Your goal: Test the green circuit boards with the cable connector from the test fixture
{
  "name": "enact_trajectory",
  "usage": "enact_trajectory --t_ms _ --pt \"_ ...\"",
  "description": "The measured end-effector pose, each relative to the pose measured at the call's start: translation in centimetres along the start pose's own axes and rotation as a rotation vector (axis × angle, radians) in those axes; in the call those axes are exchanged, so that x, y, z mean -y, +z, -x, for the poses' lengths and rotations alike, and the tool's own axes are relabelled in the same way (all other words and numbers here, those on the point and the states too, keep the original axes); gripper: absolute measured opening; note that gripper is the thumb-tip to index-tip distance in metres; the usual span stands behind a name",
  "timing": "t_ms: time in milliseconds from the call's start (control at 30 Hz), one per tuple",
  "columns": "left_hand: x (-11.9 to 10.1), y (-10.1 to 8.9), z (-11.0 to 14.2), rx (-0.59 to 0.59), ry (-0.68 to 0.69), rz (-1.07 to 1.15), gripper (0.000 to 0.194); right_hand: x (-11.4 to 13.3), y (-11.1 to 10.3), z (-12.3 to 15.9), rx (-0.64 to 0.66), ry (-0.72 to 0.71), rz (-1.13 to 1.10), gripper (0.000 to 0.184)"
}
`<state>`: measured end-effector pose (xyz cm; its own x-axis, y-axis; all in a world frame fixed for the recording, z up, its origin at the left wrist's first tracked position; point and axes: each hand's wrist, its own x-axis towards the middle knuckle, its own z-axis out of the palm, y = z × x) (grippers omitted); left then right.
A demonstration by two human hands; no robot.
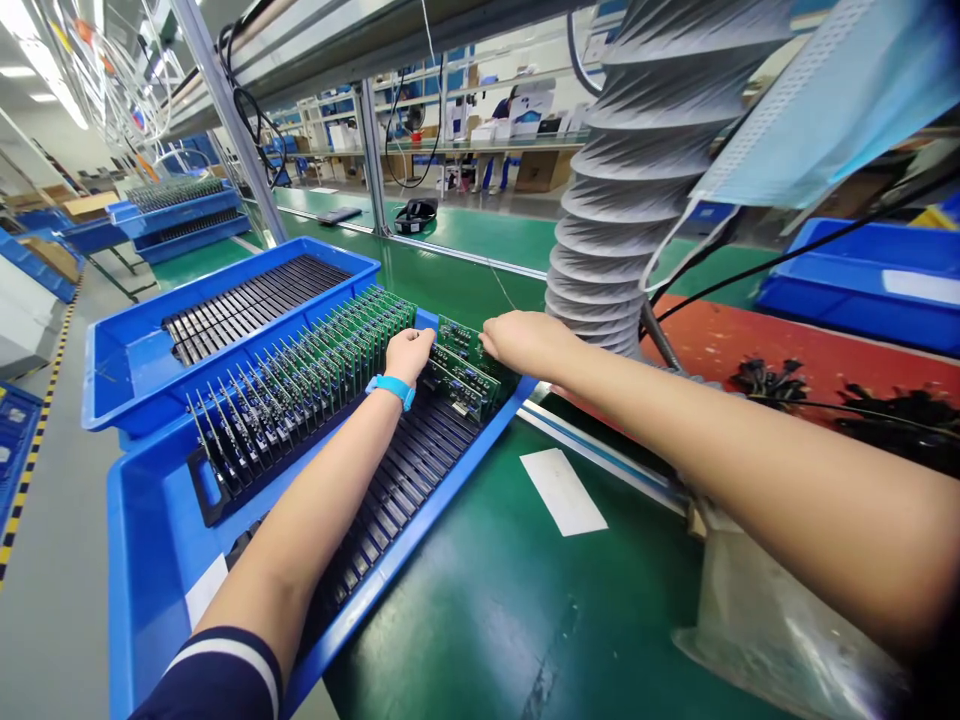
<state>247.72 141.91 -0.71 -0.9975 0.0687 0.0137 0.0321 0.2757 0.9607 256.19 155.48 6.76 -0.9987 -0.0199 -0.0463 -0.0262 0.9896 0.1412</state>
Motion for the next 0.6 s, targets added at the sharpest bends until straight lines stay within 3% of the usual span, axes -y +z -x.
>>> enact_trajectory --t_ms 200,400,600 --pt "0.2 0.7 -0.6 -0.033 -0.006 -0.065 0.025 0.0 0.7 0.0 0.056 0.003 0.053 0.034" --pt "0.4 1.1 -0.8 -0.012 0.011 -0.126 0.024 0.8 0.1 0.9 -0.058 0.007 0.005 0.045" --pt "-0.1 0.8 -0.6 0.025 0.036 -0.181 0.025 -0.2 0.6 0.5 0.054 0.014 -0.136 0.033"
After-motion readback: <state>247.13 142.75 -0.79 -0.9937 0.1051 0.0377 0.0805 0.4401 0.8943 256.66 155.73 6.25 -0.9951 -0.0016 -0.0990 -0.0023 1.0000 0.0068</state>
